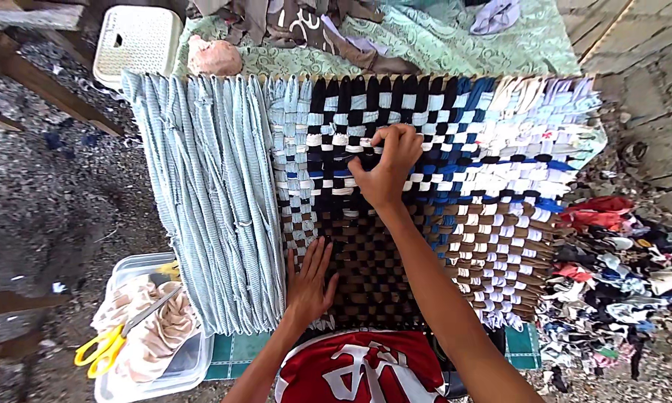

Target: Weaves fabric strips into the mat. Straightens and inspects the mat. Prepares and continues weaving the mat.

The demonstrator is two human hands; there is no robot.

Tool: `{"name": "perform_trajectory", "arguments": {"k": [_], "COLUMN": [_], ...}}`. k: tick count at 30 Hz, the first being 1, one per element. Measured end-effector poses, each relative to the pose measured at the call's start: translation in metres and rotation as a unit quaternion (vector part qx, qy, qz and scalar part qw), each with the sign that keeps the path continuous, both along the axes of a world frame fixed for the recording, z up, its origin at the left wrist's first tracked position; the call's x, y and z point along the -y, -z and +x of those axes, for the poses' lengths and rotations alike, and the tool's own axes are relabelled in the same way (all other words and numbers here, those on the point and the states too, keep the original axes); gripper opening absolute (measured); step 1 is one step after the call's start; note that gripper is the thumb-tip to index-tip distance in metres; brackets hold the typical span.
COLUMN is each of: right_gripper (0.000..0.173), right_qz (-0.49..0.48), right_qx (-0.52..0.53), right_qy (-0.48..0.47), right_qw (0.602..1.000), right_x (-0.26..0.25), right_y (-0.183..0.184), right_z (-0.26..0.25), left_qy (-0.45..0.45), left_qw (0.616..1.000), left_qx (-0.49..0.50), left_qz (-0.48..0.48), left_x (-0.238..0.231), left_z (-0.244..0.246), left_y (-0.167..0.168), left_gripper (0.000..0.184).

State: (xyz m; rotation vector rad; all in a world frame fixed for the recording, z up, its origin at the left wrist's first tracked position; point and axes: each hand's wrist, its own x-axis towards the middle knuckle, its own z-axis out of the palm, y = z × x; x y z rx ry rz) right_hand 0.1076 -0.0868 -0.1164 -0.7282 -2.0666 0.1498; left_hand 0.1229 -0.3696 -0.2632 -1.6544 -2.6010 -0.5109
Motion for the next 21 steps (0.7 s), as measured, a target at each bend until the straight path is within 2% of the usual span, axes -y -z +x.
{"name": "perform_trajectory", "arguments": {"k": [4, 7, 11, 14, 21], "right_gripper": [0.031, 0.036, 0.043, 0.050, 0.042], "right_qz": [-0.013, -0.015, 0.007, 0.020, -0.010], "right_qx": [-0.012, -0.036, -0.059, -0.017, 0.028], "right_qy": [-0.077, -0.102, -0.052, -0.012, -0.020], "right_qw": [0.997, 0.994, 0.997, 1.000, 0.999], "right_x": [-0.009, -0.011, -0.007, -0.009, -0.014], "right_y": [0.005, 0.005, -0.018, -0.026, -0.026], "right_z": [0.014, 0.018, 0.007, -0.010, -0.010], "left_qy": [-0.003, -0.002, 0.001, 0.000, -0.002], "left_qw": [1.000, 1.000, 1.000, 1.000, 1.000], "left_qx": [0.002, 0.001, -0.005, -0.009, -0.010], "left_qz": [0.004, 0.010, 0.010, 0.006, 0.012], "left_x": [0.000, -0.001, -0.001, 0.000, -0.001], "left_z": [0.001, 0.000, 0.000, 0.000, 0.000], "left_y": [0.001, 0.002, 0.002, 0.001, 0.002], "left_gripper": [0.072, 0.072, 0.072, 0.072, 0.073]}}
